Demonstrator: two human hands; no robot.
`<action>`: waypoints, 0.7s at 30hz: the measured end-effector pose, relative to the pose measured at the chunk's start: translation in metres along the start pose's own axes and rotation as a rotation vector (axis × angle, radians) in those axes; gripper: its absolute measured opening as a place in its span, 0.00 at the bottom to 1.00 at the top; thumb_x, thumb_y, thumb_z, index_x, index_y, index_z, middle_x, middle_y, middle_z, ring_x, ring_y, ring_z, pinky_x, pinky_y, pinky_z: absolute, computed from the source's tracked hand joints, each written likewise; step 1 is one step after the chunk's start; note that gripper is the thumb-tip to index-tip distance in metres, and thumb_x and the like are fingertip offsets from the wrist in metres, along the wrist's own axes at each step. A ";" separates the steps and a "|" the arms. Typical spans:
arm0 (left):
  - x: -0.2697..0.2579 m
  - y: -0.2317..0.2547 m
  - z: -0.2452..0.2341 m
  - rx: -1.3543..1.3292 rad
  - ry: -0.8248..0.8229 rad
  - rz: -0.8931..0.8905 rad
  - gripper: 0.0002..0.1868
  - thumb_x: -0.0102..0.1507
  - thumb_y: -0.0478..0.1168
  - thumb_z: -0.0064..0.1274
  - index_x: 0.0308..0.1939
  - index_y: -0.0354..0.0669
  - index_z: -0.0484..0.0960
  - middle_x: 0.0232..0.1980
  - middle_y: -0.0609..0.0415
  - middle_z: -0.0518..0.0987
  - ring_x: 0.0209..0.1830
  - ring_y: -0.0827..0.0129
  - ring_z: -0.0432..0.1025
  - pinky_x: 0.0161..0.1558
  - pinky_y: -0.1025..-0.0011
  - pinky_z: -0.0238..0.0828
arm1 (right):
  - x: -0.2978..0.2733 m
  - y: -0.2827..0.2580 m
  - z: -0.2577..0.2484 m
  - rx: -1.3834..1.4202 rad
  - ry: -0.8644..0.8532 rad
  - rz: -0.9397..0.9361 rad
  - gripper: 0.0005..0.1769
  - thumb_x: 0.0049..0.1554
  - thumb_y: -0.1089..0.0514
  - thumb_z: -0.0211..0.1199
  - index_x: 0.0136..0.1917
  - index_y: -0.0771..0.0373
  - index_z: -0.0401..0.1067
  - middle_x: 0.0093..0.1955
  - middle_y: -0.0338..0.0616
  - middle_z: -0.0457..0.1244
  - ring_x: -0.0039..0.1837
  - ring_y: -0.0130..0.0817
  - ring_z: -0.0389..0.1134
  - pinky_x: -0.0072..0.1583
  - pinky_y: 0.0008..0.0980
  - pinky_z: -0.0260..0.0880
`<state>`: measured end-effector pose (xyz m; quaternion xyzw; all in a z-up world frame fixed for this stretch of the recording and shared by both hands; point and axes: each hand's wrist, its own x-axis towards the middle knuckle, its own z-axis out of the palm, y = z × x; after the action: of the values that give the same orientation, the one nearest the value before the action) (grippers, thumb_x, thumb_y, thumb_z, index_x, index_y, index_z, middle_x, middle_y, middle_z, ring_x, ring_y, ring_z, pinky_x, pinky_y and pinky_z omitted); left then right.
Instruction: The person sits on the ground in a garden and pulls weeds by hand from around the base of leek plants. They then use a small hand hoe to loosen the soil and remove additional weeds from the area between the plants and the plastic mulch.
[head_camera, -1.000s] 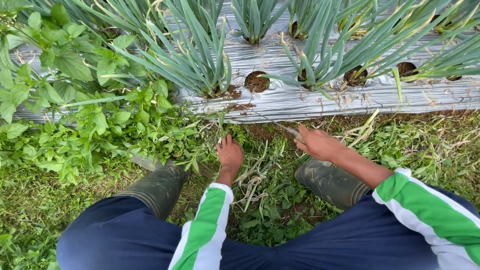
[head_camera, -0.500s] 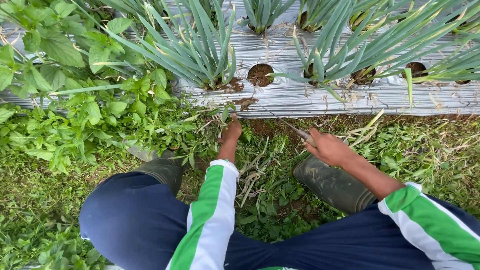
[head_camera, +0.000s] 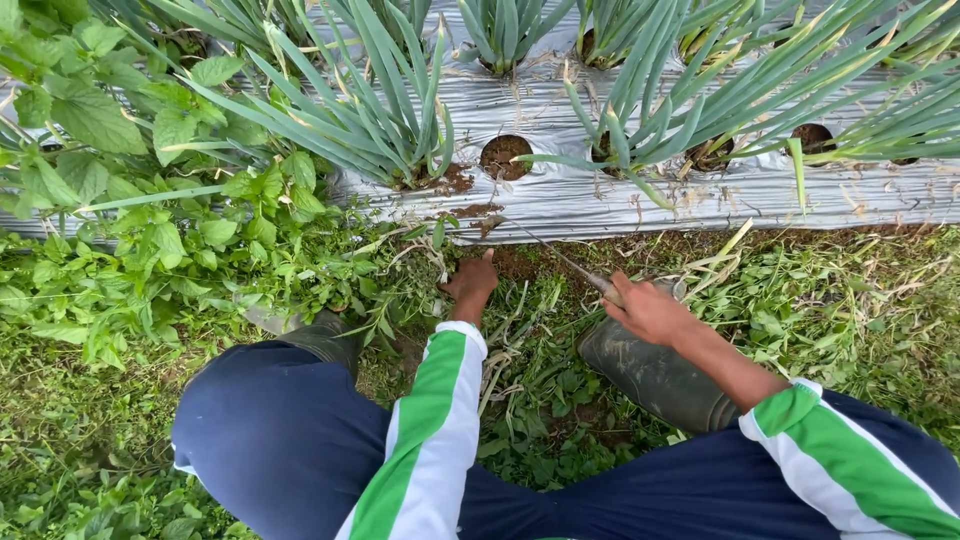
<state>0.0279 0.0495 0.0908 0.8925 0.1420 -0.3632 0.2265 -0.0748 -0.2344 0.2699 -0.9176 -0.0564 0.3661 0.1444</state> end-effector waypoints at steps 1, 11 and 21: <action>-0.010 0.000 0.000 -0.002 -0.002 0.001 0.45 0.76 0.64 0.13 0.79 0.25 0.53 0.72 0.31 0.71 0.66 0.42 0.72 0.62 0.35 0.71 | -0.001 -0.004 -0.001 -0.002 -0.001 0.002 0.27 0.68 0.46 0.49 0.73 0.65 0.56 0.61 0.69 0.67 0.54 0.60 0.76 0.50 0.56 0.80; 0.032 -0.030 0.053 0.234 0.164 0.119 0.28 0.73 0.40 0.36 0.73 0.26 0.65 0.61 0.36 0.81 0.59 0.44 0.78 0.62 0.30 0.65 | 0.023 0.002 0.018 -0.105 0.032 -0.138 0.29 0.70 0.50 0.45 0.76 0.72 0.51 0.62 0.71 0.65 0.53 0.62 0.75 0.51 0.64 0.80; 0.026 -0.042 0.046 0.125 0.151 0.183 0.17 0.71 0.36 0.41 0.55 0.32 0.83 0.43 0.43 0.87 0.50 0.49 0.82 0.61 0.39 0.73 | 0.058 0.038 0.065 -0.286 0.069 -0.185 0.29 0.71 0.44 0.41 0.75 0.68 0.53 0.59 0.67 0.66 0.53 0.60 0.76 0.52 0.63 0.80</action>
<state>0.0018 0.0647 0.0306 0.9389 0.0536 -0.2808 0.1915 -0.0774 -0.2438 0.1749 -0.9316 -0.1873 0.3079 0.0475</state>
